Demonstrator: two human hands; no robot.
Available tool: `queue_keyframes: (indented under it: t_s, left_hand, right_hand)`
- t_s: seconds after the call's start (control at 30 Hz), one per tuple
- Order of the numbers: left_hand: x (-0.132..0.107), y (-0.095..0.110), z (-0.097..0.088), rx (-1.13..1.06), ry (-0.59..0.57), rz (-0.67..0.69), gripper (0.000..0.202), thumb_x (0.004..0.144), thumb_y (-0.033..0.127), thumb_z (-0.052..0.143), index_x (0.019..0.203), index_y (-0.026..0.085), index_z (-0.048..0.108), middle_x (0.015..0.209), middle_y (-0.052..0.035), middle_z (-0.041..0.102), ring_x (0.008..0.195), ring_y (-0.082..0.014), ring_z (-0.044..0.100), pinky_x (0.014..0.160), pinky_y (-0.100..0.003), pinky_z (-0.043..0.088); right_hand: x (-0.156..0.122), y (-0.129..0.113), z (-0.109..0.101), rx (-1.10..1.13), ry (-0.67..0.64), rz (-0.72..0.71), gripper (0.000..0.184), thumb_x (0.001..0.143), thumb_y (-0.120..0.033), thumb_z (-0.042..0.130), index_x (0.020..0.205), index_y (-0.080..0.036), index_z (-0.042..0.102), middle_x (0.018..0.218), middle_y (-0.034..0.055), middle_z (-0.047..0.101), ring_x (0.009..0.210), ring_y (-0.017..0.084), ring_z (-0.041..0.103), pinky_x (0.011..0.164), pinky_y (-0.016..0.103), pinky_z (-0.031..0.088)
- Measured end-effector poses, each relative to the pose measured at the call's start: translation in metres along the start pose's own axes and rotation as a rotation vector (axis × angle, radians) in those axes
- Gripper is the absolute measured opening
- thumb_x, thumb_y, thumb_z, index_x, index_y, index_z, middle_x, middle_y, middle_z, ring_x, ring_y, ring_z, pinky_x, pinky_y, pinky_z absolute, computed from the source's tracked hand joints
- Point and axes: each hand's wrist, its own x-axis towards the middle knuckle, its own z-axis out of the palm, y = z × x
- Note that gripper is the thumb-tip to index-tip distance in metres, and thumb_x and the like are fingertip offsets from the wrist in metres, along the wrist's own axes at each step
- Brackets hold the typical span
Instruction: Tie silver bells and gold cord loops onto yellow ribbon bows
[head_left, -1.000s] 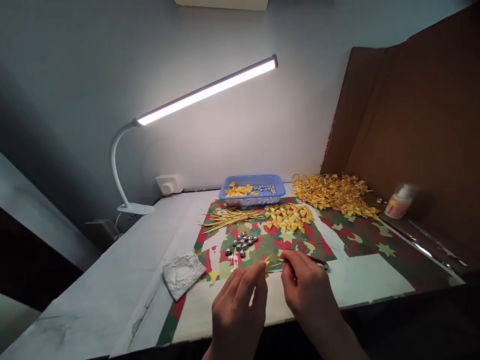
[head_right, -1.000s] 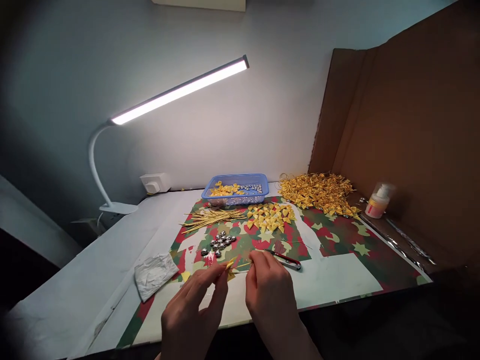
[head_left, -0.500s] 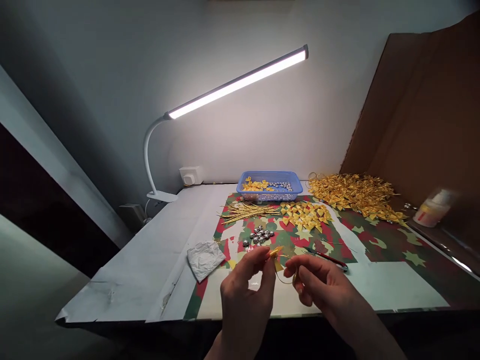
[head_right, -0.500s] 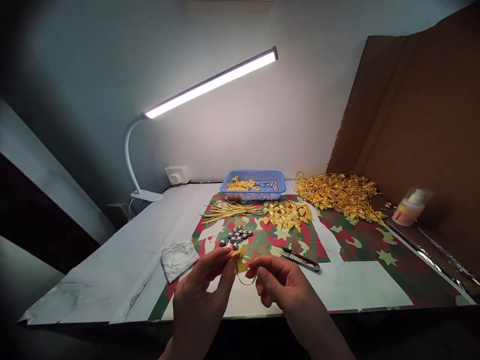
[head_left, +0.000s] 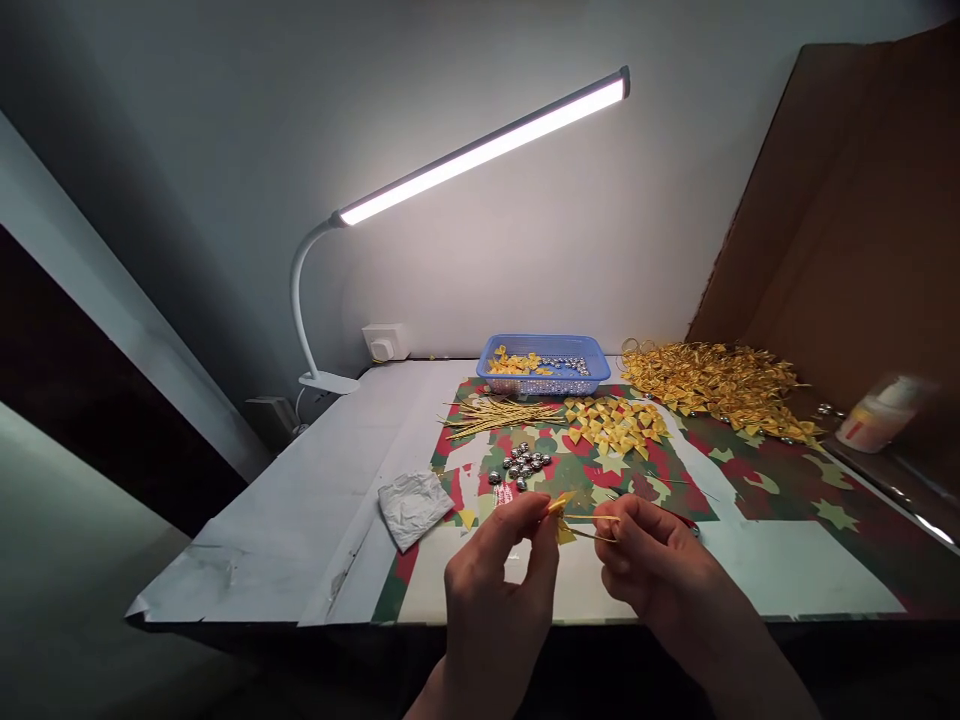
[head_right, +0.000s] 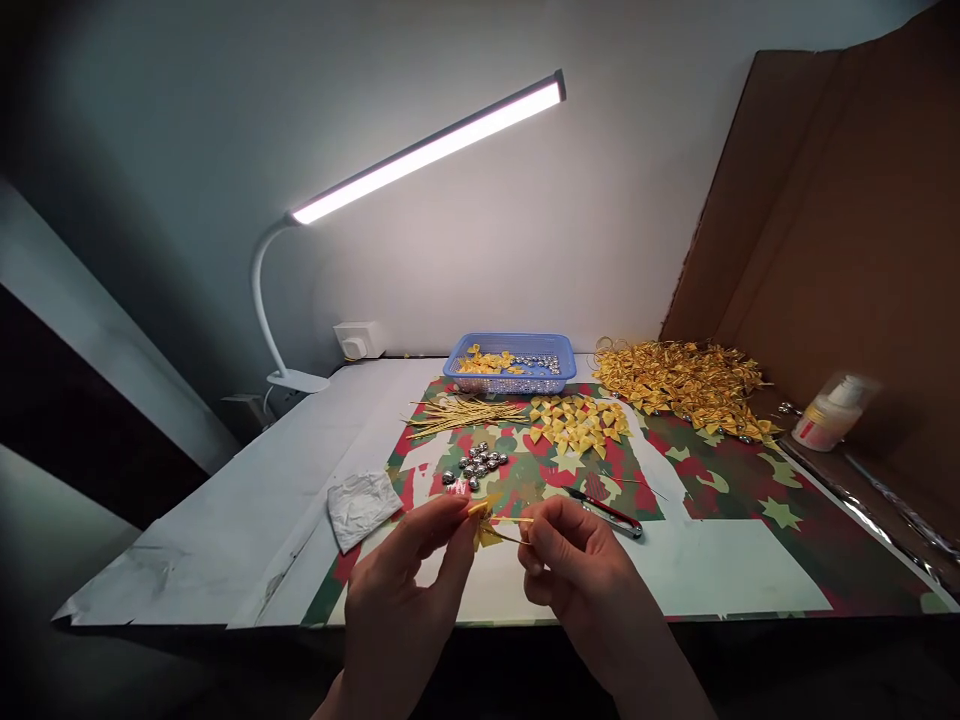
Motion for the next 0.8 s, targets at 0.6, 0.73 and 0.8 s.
queue_keyframes:
  t_s: [0.6, 0.73, 0.8]
  left_hand:
    - [0.002, 0.005, -0.004, 0.027, 0.002, 0.000, 0.019, 0.079, 0.005, 0.068, 0.092, 0.018, 0.069, 0.078, -0.0001, 0.078, 0.067, -0.0130, 0.074, 0.066, -0.018, 0.062]
    - [0.001, 0.004, -0.005, 0.010, -0.009, -0.008, 0.021, 0.080, 0.004, 0.067, 0.094, 0.020, 0.068, 0.079, 0.0005, 0.077, 0.066, -0.0133, 0.074, 0.066, -0.020, 0.062]
    - [0.001, 0.005, -0.006, 0.010, -0.014, -0.007, 0.022, 0.080, 0.005, 0.068, 0.095, 0.020, 0.067, 0.078, 0.0008, 0.077, 0.066, -0.0131, 0.074, 0.066, -0.020, 0.062]
  right_hand:
    - [-0.002, 0.010, 0.001, -0.161, -0.033, -0.053, 0.027, 0.089, -0.043, 0.067, 0.078, -0.018, 0.067, 0.073, -0.0020, 0.048, 0.063, 0.008, 0.038, 0.058, 0.020, 0.033]
    - [-0.007, 0.004, 0.006, -0.032, -0.093, -0.019, 0.029, 0.089, -0.042, 0.066, 0.074, -0.018, 0.064, 0.076, -0.0010, 0.044, 0.067, 0.010, 0.034, 0.058, 0.020, 0.034]
    - [-0.009, 0.002, 0.009, 0.031, -0.113, 0.004, 0.029, 0.089, -0.041, 0.067, 0.073, -0.017, 0.065, 0.075, -0.0009, 0.043, 0.067, 0.011, 0.034, 0.058, 0.020, 0.034]
